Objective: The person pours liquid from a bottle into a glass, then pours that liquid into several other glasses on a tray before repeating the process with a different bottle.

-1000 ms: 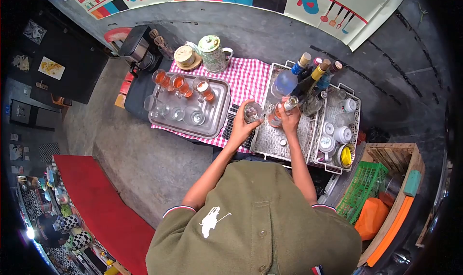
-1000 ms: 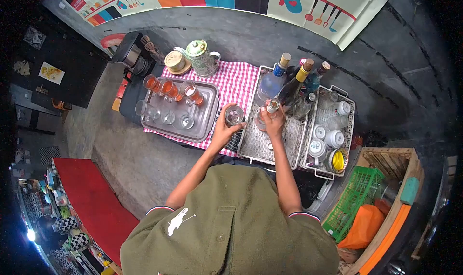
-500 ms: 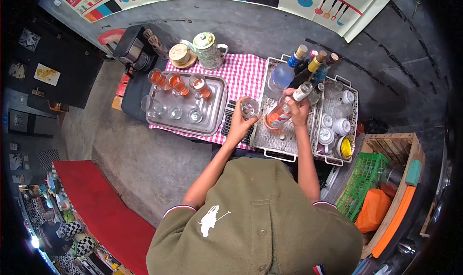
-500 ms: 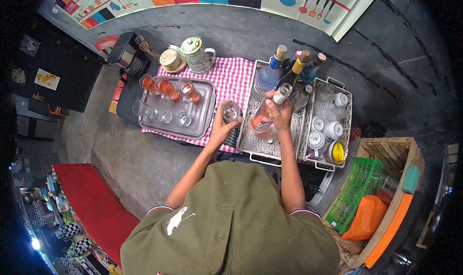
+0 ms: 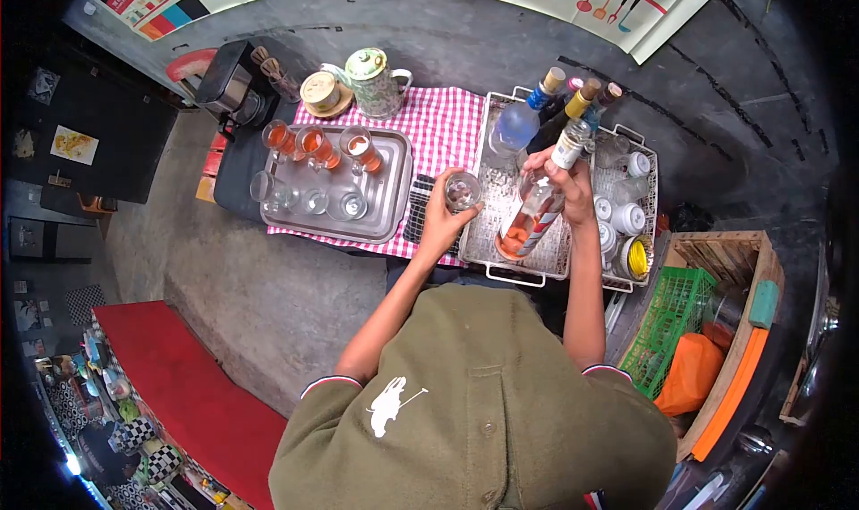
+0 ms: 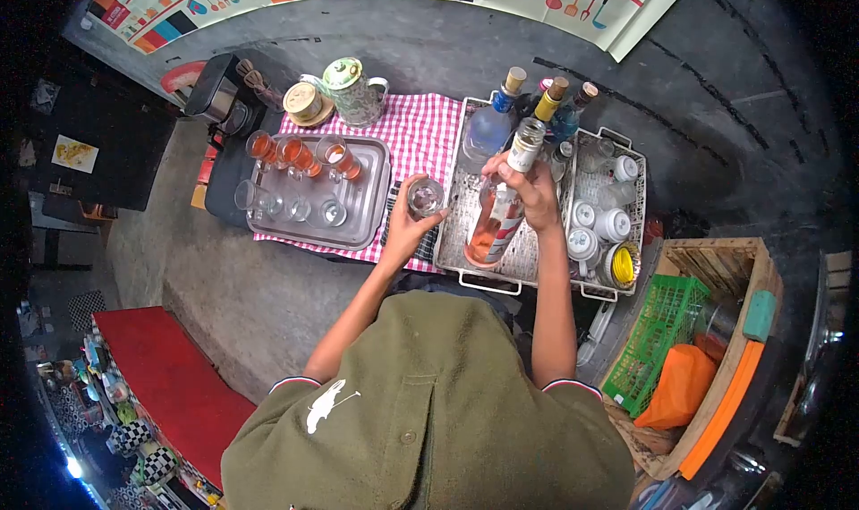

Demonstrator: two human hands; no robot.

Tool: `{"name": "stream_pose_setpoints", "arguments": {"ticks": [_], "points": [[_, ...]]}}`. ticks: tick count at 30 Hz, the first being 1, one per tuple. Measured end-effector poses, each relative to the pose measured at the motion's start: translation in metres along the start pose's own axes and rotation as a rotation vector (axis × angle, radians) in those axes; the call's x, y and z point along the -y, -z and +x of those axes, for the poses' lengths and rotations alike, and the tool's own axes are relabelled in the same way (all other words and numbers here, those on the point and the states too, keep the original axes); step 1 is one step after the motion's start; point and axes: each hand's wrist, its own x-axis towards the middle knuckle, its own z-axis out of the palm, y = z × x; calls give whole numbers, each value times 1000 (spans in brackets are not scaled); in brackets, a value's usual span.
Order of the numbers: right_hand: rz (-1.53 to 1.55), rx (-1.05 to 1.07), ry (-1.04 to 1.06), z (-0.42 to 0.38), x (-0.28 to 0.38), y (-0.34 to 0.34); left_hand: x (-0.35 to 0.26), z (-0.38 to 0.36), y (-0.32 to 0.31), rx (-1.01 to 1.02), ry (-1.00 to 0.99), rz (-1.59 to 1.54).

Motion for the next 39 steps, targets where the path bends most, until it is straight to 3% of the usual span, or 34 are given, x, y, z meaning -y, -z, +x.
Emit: {"name": "stream_pose_setpoints", "arguments": {"ticks": [14, 19, 23, 32, 35, 39], "points": [[-320, 500, -414, 1, -19, 15, -2, -1, -9, 16, -9, -74], [-257, 624, -537, 1, -20, 12, -5, -2, -12, 22, -6, -79], [-448, 624, -590, 1, -31, 11, 0, -3, -14, 22, 17, -101], [-524, 721, -623, 1, -28, 8, 7, -3, -13, 21, -36, 19], [-505, 675, -756, -1, -32, 7, 4, -4, -14, 16, -32, 34], [-570, 731, -709, 3, -37, 10, 5, -4, -13, 8, -14, 31]]}}
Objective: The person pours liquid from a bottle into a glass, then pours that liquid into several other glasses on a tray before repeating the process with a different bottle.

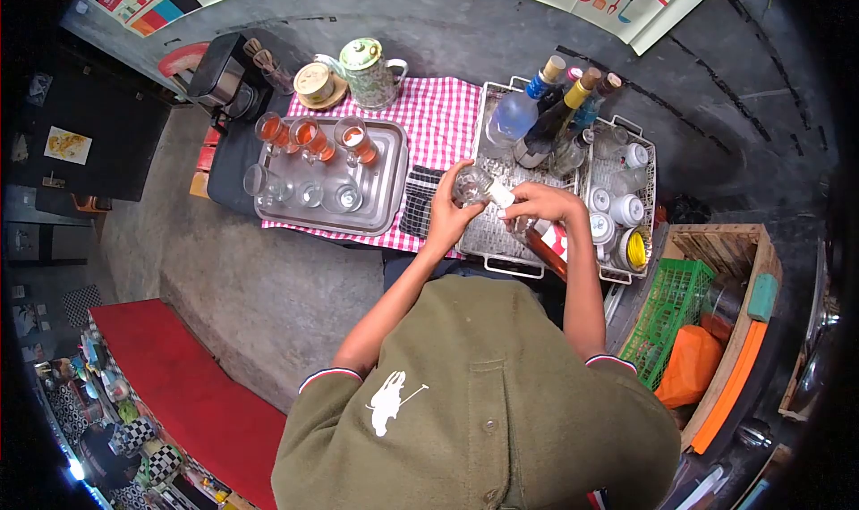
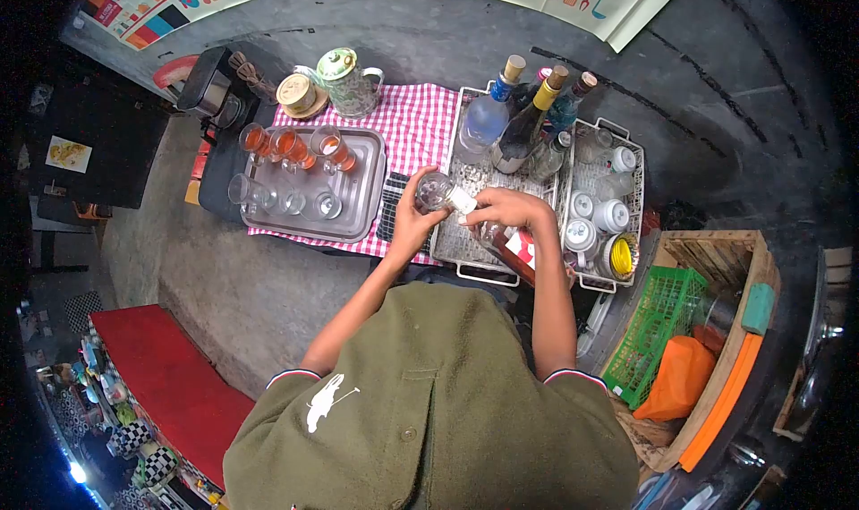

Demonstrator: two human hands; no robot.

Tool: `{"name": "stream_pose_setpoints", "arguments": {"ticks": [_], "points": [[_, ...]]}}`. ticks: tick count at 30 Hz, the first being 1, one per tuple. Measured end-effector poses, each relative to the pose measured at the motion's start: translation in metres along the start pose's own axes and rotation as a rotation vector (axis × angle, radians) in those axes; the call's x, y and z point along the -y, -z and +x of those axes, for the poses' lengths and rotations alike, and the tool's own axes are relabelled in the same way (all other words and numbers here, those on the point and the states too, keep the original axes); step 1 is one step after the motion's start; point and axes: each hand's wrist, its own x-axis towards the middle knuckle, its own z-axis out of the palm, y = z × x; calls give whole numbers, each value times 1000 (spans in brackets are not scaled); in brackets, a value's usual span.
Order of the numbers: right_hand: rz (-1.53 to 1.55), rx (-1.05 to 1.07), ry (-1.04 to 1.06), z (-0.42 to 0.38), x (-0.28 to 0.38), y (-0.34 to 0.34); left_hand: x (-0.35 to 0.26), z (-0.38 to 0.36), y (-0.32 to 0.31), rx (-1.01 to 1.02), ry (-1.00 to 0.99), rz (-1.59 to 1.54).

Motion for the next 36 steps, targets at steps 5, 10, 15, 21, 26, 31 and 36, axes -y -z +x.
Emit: {"name": "stream_pose_setpoints", "arguments": {"ticks": [5, 10, 15, 21, 26, 31, 36], "points": [[-108, -6, -22, 1, 2, 3, 7, 2, 1, -4, -27, -21], [-74, 14, -103, 4, 6, 2, -1, 0, 0, -7, -31, -6], [-8, 72, -157, 10, -2, 3, -5, -1, 1, 15, -11, 74], [-11, 98, -319, -5, 29, 2, -3, -4, 0, 20, -51, 107], [-39, 130, -286, 0, 17, 2, 0, -6, -1, 24, -110, 155], [-57, 137, -282, 1, 13, 3, 2, -7, -2, 34, -115, 121], [17, 132, -350, -4, 19, 3, 5, -8, -5, 22, -114, 114]]}}
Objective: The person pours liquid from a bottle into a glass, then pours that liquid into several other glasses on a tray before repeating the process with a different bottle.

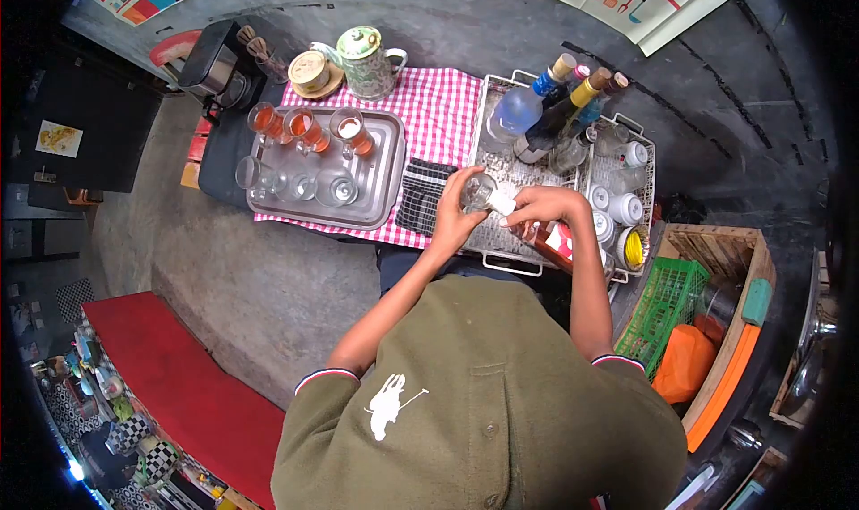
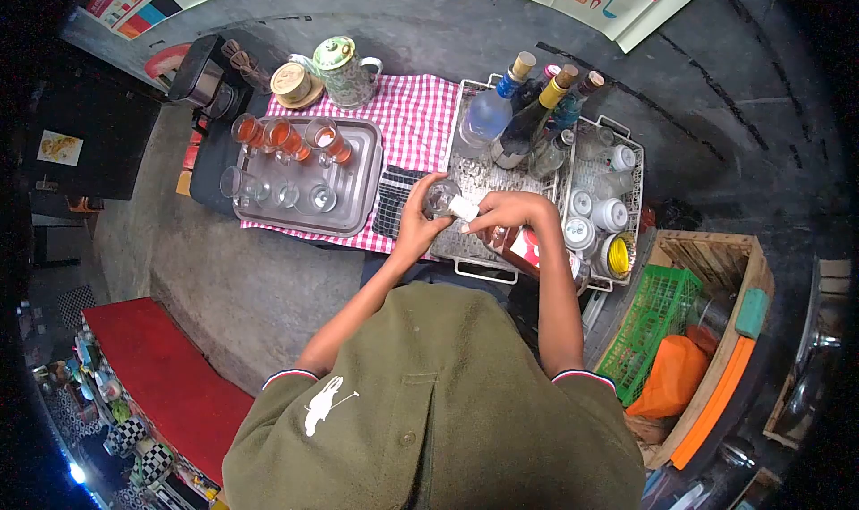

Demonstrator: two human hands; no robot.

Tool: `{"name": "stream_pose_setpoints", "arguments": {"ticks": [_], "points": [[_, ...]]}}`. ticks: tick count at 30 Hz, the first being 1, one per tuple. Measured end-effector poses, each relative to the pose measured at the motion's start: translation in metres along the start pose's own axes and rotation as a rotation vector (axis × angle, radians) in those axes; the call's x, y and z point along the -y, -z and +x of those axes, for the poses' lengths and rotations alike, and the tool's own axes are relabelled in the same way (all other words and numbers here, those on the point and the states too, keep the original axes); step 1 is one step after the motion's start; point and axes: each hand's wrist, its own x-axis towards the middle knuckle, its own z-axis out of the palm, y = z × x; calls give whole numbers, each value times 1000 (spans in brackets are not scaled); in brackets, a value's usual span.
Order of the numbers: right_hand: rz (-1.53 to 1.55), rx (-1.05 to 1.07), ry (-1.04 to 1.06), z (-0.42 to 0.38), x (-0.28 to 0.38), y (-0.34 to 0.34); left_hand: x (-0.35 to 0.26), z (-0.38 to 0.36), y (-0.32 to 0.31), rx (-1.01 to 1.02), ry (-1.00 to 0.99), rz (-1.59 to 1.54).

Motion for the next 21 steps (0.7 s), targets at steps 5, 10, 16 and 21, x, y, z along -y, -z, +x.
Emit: {"name": "stream_pose_setpoints", "arguments": {"ticks": [5, 10, 16, 21], "points": [[-13, -19, -5, 1, -2, 0, 1, 0, -1, -5, -3, 27], [-88, -36, 13, 3, -2, 2, 3, 2, -3, -10, 27, 27], [-199, -71, 50, 9, -8, 7, 5, 4, -4, -2, 3, 31], [-308, -95, 109, 12, -11, 11, 6, 5, -4, 14, 21, 24]]}}
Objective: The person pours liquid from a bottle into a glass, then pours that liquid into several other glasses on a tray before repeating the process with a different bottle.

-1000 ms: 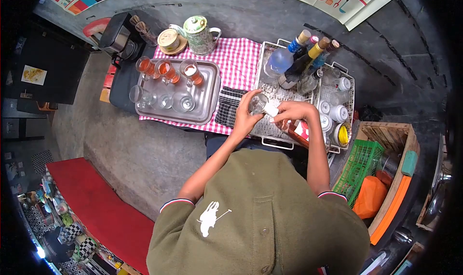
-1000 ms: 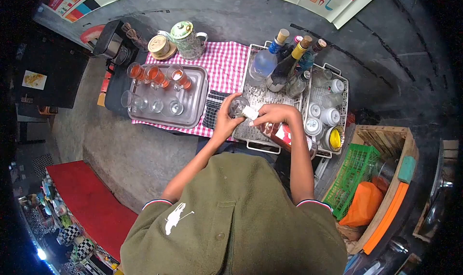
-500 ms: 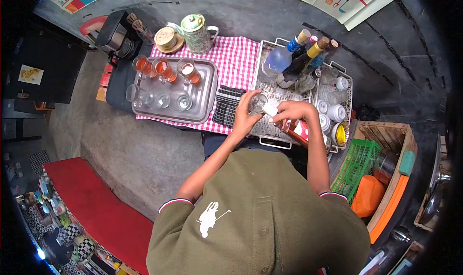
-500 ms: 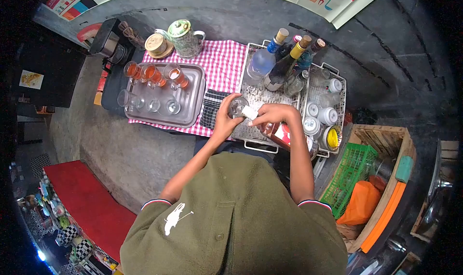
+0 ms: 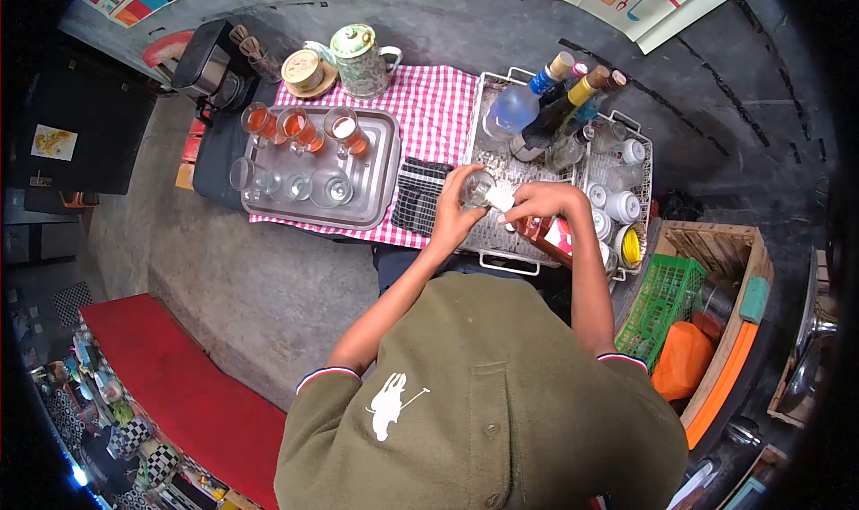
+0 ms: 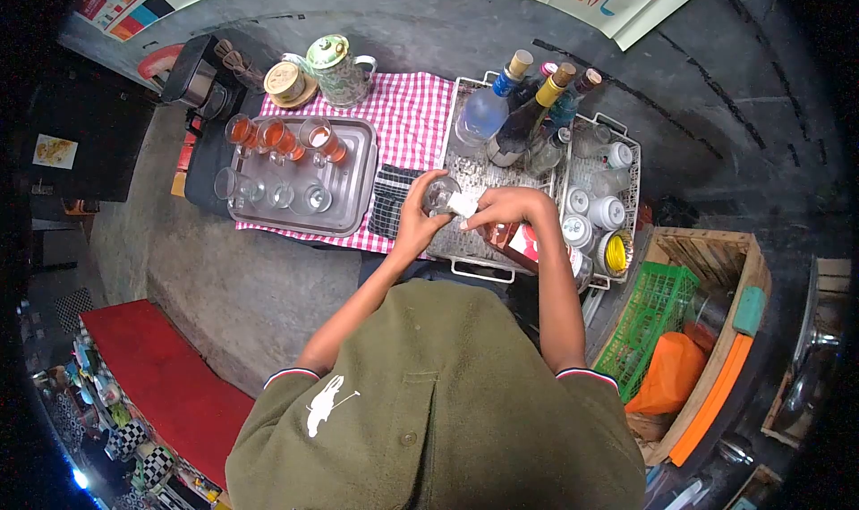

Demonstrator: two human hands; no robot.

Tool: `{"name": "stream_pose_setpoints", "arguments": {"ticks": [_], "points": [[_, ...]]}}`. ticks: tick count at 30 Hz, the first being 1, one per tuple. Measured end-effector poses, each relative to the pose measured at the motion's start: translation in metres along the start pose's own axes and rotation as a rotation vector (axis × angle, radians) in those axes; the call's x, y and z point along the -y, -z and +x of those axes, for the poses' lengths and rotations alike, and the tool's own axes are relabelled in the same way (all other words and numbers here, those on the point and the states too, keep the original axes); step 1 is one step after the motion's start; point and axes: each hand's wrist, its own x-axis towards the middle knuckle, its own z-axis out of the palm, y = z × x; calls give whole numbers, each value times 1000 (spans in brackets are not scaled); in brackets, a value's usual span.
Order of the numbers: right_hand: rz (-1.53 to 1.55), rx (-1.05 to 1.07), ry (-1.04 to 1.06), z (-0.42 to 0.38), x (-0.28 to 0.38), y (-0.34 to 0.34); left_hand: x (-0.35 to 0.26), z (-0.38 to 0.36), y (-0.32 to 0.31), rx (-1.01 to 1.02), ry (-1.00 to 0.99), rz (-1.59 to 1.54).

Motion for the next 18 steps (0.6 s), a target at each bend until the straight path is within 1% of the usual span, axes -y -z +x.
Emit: {"name": "stream_pose_setpoints", "arguments": {"ticks": [5, 8, 11, 15, 18], "points": [[28, 4, -12, -2, 1, 0, 1, 1, -1, -4, -19, 34], [131, 39, -79, -7, 8, 1, 2, 1, -2, -5, -20, 36], [38, 10, -59, -4, 6, 2, 2, 1, -2, -1, -11, 20], [201, 51, -137, -4, 8, 1, 4, 1, -2, 9, 15, 0], [261, 60, -159, -7, 12, 1, 6, 0, -3, 2, -19, 19]]}}
